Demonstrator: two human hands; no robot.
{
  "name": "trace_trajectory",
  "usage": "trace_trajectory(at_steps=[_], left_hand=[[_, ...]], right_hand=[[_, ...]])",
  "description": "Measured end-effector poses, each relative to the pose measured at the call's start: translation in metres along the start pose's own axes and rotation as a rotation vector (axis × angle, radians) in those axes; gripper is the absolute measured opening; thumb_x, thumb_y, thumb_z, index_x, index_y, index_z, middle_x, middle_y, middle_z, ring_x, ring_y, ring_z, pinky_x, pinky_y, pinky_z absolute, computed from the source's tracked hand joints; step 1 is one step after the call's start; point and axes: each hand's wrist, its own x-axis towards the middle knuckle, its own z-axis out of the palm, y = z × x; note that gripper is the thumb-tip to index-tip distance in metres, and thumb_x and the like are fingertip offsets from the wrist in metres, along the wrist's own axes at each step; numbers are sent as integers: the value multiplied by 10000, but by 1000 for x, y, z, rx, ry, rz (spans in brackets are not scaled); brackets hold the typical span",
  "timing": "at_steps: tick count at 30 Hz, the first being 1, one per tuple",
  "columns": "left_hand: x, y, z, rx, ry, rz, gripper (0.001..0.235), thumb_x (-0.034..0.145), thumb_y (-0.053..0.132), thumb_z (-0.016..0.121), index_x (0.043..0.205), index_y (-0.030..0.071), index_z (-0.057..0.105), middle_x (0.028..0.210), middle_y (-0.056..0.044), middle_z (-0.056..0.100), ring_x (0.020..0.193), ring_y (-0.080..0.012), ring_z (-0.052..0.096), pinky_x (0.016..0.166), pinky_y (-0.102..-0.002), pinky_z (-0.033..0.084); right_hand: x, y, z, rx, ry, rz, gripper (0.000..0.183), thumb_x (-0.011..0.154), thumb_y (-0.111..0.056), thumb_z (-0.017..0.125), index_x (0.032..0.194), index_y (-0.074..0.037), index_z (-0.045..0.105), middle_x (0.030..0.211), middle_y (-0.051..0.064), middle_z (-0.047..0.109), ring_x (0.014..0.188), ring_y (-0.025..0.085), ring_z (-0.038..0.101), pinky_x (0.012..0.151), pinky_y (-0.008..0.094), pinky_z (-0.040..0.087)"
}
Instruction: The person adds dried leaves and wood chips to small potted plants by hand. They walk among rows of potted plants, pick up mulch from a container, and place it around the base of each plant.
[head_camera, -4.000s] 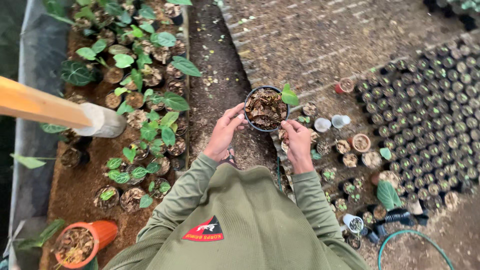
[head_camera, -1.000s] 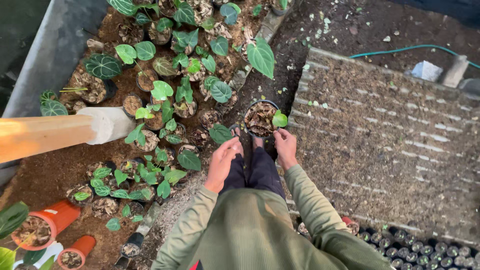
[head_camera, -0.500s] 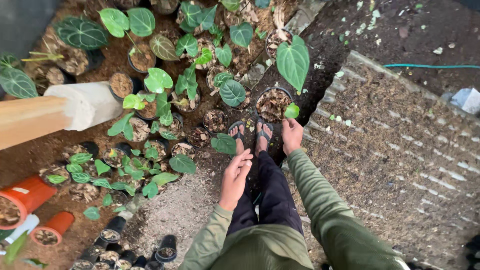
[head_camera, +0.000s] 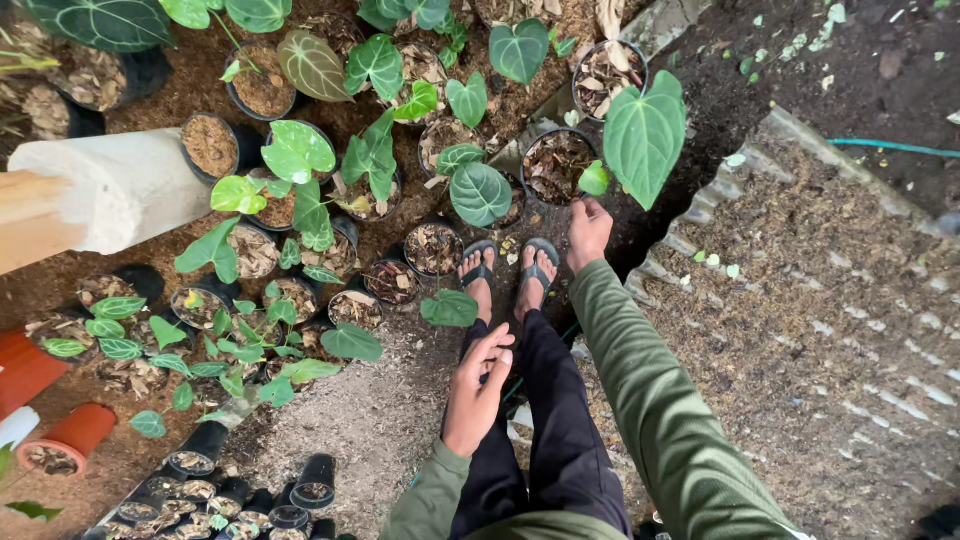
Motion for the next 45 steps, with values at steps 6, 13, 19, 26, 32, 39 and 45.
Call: trace_trajectory(at_steps=[6, 13, 19, 26, 32, 39, 45], left_hand=[[7, -10, 0, 14, 16, -22, 413, 1026, 162, 584, 1419, 35, 582, 1256, -88, 687, 1039, -142, 650, 901, -286, 537], [16, -23, -6, -13, 40, -57, 415, 1025, 164, 584, 1422, 41, 582, 1263, -88, 684, 1049, -138, 641, 910, -282, 524], [21, -34, -9, -17, 49, -88, 417, 1017, 171, 589, 1416, 48, 584, 1269, -76, 691, 1041, -129, 648, 906, -280, 531], [22, -36, -10, -17, 29, -109, 410, 1022, 167, 580, 1415, 52, 581, 1255, -73, 691, 1045, -124, 652, 899, -280, 537], [23, -40, -9, -34, 54, -96, 416, 1016, 155, 588, 1418, 46, 582, 1260, -76, 697, 1033, -124, 642, 904, -277, 533], [22, -48, -13, -28, 56, -75, 424, 1011, 147, 591, 1424, 50, 577, 1265, -75, 695, 1041, -122, 642, 904, -275, 537], [21, -49, -13, -26, 68, -99, 419, 1015, 157, 593, 1420, 50, 589, 1257, -79, 704, 1010, -128, 636, 898, -278, 528]], right_hand=[[40, 24, 17, -67, -2, -19, 107, 947, -131, 682, 923, -27, 692, 666, -58, 558, 554, 50, 434, 511, 276, 324], [65, 34, 31, -116, -4, -9, 150, 948, -150, 679, 1014, -25, 727, 682, -51, 590, 548, 52, 466, 510, 265, 355], [70, 34, 38, -98, -5, 24, 218, 946, -169, 684, 1100, -18, 713, 678, -41, 596, 536, 63, 480, 480, 261, 362], [47, 5, 42, -120, -32, 148, 219, 966, -172, 659, 1124, -25, 700, 806, -24, 674, 607, 72, 590, 490, 248, 412], [35, -16, 51, -124, -56, 142, 261, 966, -176, 666, 1187, -47, 714, 864, -22, 685, 645, 66, 603, 514, 233, 416], [38, -16, 54, -190, -47, 117, 281, 965, -195, 675, 1207, -56, 703, 908, -15, 724, 640, 58, 615, 501, 234, 423], [44, -14, 50, -375, 64, -48, 207, 948, -121, 678, 1087, 17, 745, 828, 62, 750, 598, 90, 652, 537, 278, 532]])
